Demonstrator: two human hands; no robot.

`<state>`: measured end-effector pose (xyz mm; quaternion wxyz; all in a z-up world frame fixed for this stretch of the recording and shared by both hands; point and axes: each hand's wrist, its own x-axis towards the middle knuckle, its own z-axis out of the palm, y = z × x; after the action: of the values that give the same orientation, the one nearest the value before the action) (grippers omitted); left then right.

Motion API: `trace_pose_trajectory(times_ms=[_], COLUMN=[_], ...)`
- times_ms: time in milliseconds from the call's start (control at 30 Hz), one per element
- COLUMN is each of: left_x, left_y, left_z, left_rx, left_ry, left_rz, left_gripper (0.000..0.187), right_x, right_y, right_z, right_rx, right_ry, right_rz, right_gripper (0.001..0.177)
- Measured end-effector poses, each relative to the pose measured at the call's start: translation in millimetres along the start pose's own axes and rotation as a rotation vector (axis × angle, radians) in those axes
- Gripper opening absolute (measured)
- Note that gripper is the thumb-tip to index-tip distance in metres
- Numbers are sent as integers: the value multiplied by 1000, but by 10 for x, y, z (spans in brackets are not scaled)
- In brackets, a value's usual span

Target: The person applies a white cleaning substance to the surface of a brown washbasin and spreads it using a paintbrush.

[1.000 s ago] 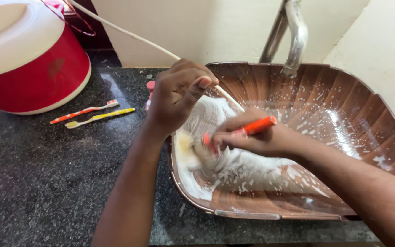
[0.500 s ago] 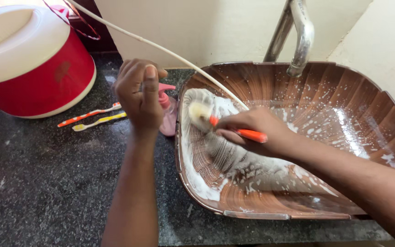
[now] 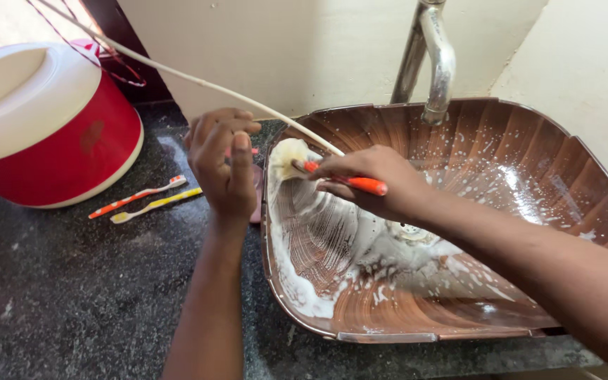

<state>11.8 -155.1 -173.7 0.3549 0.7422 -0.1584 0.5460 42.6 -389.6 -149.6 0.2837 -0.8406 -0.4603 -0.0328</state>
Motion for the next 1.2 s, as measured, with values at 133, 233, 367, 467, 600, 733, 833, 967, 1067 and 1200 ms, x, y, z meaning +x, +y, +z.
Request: trace_pose_trajectory(times_ms=[133, 233, 367, 467, 600, 733, 833, 967, 1067, 1200], left_x=[-15, -47, -131, -156, -169, -134, -108, -71, -62, -43], left_y=[37, -16, -159, -258, -210, -86, 2, 61, 107, 183], left_z=[9, 62, 37, 28, 64, 51, 66, 78, 70, 66], left_rx=[-30, 130, -6, -104, -134, -32, -37, -26, -8, 3], left_ry=[-6, 251, 288, 310, 302, 244, 230, 204, 175, 167], left_rz=[59, 44, -141, -221, -228, -123, -97, -51, -43, -32], left_gripper=[60, 74, 79, 78, 74, 70, 67, 67, 67, 66], right_x=[-37, 3, 0, -16, 15, 1, -4, -116, -75, -89], right_y=[38, 89, 116, 106, 87, 63, 81, -54, -27, -62], right_z=[61, 68, 116, 141, 141, 214, 204, 287, 224, 273], right_rx=[15, -231, -616, -469, -684, -649, -711, -730, -799, -617], right_ry=[-73, 106, -352, 47, -189, -139, -232, -232, 33, -230], right_rz=[-15, -269, 113, -204, -52, -77, 80, 55, -4, 305], right_gripper=[23, 26, 26, 28, 46, 26, 23, 25, 32, 19])
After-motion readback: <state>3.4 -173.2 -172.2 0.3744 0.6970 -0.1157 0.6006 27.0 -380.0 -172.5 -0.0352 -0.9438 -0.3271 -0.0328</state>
